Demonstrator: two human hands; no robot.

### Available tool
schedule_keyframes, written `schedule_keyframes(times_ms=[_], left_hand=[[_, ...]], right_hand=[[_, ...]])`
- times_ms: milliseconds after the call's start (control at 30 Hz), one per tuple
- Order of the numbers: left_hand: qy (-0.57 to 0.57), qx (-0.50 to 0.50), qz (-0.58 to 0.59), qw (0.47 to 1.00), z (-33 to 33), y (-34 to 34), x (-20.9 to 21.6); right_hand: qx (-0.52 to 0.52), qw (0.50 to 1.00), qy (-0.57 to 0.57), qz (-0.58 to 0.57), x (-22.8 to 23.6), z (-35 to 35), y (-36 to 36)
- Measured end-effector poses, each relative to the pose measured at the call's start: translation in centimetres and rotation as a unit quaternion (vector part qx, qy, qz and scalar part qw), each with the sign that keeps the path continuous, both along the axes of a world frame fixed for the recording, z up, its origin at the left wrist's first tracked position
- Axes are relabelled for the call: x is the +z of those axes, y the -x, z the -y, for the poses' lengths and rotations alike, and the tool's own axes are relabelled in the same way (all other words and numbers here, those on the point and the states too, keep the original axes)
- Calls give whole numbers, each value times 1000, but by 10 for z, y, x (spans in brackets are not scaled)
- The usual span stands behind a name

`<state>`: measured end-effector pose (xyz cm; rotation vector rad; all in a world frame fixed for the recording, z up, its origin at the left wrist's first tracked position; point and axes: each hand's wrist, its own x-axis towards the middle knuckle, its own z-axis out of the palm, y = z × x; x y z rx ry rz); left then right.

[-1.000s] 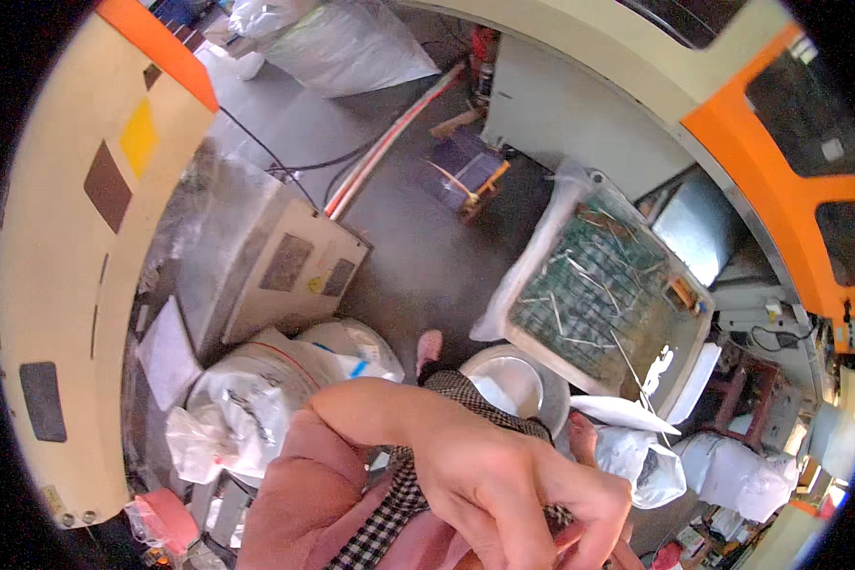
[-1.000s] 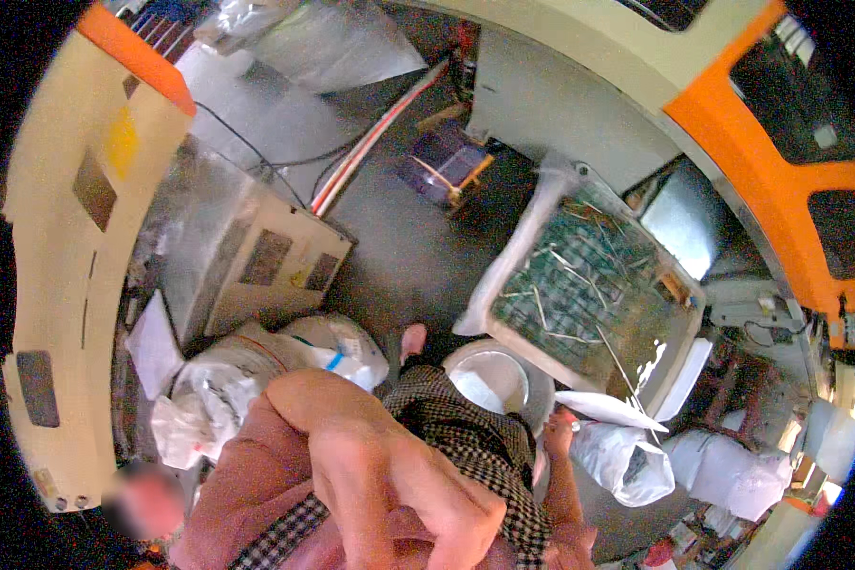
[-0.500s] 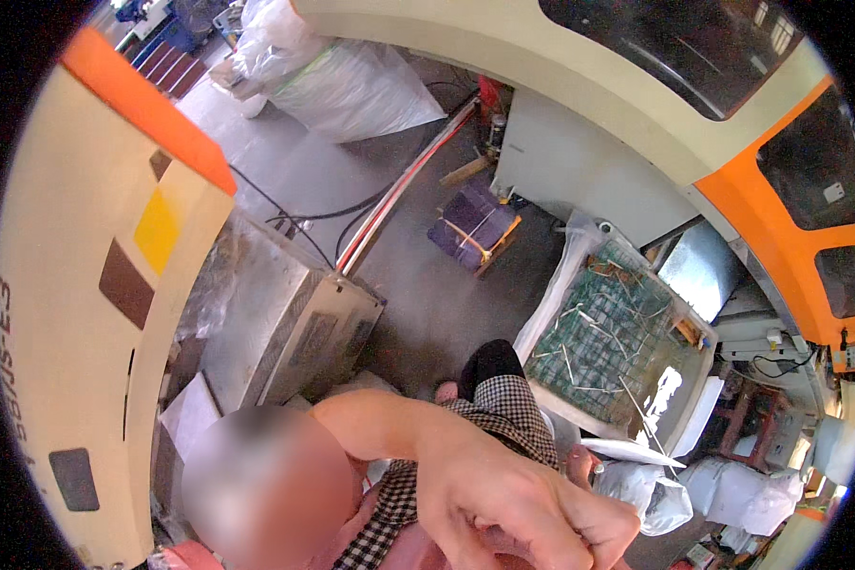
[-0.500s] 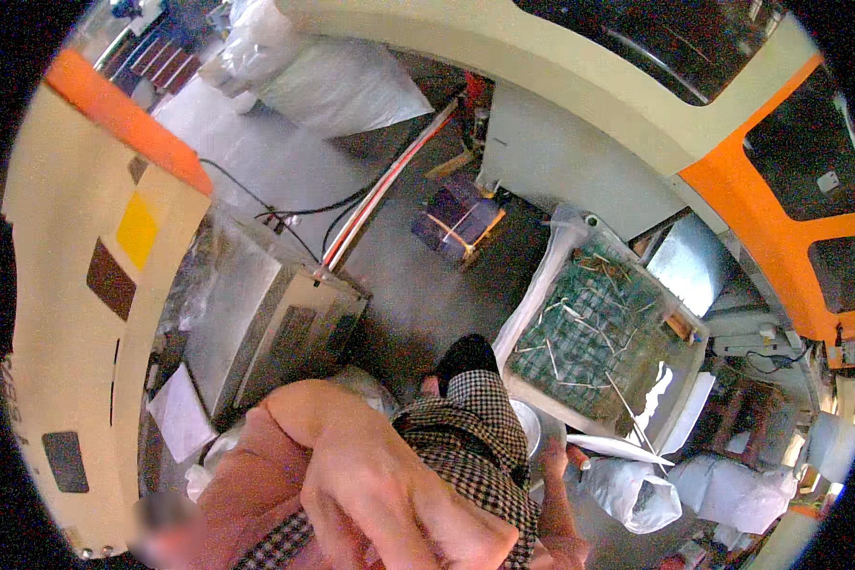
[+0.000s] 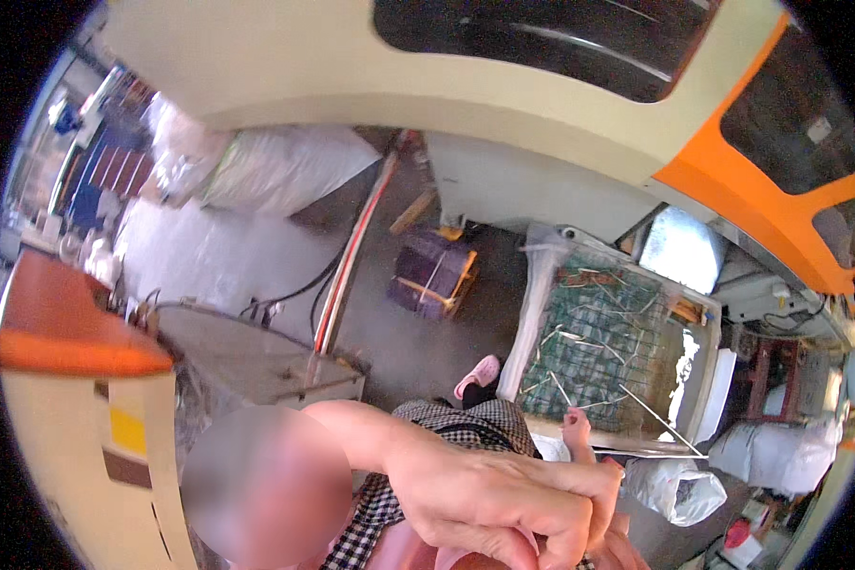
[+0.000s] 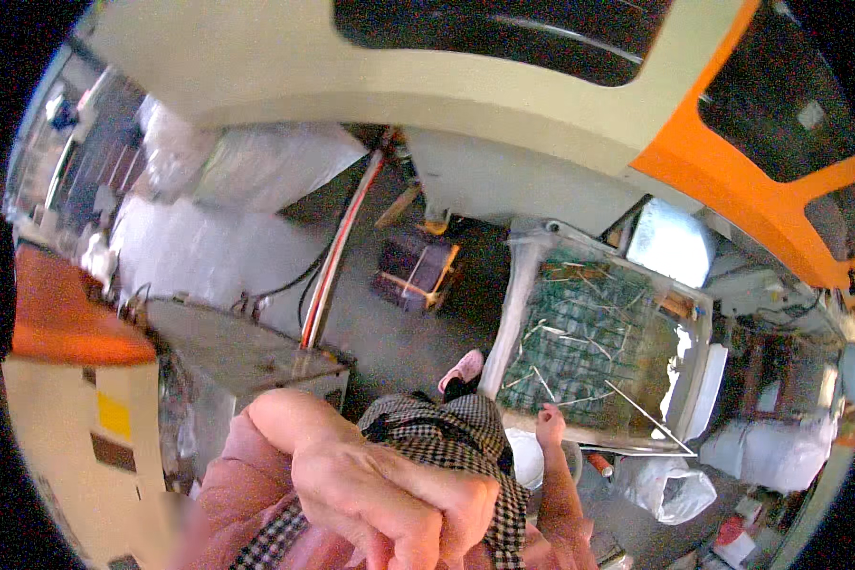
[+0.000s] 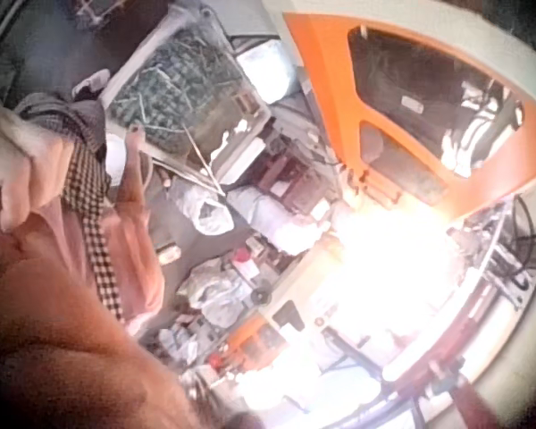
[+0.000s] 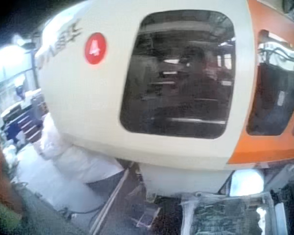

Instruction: The person removes grey plastic parts from a bag, rinses them in a water tank using a metal rod to move them around, and then places them into a circular container.

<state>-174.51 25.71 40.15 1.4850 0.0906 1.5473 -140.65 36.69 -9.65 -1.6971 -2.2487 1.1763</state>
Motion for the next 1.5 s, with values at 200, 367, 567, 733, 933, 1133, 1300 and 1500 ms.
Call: schedule_keyframes(times_ms=[200, 367, 567, 733, 933, 1133, 1300, 1500], left_hand=[[122, 60, -136, 981, -93, 34, -12], [186, 170, -309, 917, -200, 35, -60], [36, 57, -443, 894, -282, -42, -121], [-202, -190, -456, 846, -260, -144, -197], [-348, -495, -374, 703, -123, -188, -316], [-345, -590, -390, 618, 23, -187, -425], [-367, -552, -505, 553, 87, -189, -505], [-347, -526, -569, 529, 105, -193, -557]], right_hand=[[-76, 997, 2, -27, 26, -40, -17], [-249, 965, -85, -18, 15, -14, -32], [-498, 859, -29, -115, 49, 39, 31], [-689, 718, -87, -33, 60, 93, 120], [-884, 465, 48, -25, 45, 203, 289], [-973, 213, 89, -29, -4, 276, 447], [-985, 22, 94, -145, -52, 275, 519], [-969, 76, 164, -169, -106, 257, 524]])
